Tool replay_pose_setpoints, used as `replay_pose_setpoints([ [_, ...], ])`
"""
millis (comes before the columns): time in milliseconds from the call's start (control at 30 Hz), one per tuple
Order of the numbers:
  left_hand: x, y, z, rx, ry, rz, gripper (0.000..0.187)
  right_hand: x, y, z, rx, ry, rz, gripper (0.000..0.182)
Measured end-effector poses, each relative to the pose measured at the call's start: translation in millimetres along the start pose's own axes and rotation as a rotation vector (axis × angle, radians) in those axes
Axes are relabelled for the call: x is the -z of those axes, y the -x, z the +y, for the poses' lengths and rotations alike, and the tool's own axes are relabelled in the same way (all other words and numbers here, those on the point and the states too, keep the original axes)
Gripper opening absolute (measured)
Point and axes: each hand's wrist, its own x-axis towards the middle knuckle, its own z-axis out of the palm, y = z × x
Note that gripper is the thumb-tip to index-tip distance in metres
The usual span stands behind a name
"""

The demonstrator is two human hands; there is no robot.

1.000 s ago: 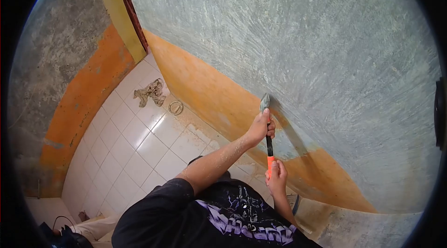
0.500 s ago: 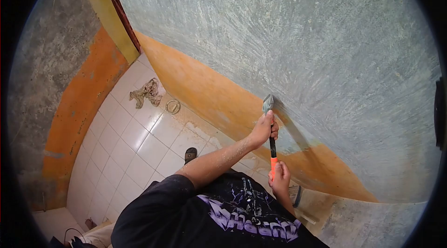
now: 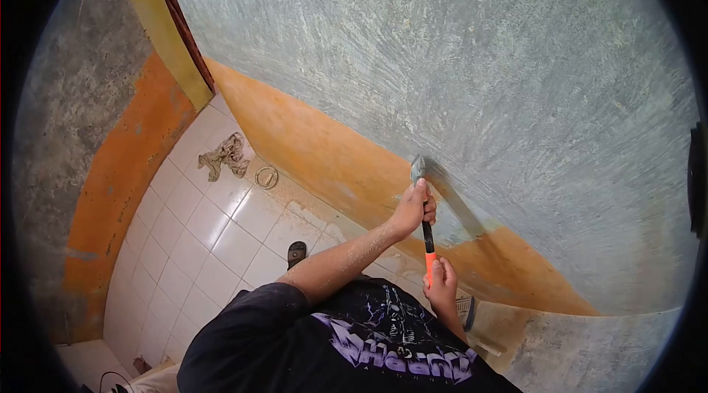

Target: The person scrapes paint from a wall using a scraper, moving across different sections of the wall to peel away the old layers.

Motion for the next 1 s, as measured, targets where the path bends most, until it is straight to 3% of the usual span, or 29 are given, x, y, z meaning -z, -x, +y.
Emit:
replay_pose_setpoints([
  [600,55.7,-7.7,46.5,-0.098,-0.006,0.111,0.042,-57.7,-42.1,-1.4,0.092,0.105,-0.145,0.029],
  [1000,98.2,-5.0,87.4,-0.075,-0.07,0.131,0.042,-123.3,-44.9,-2.6,0.06,0.13,-0.081,0.029],
])
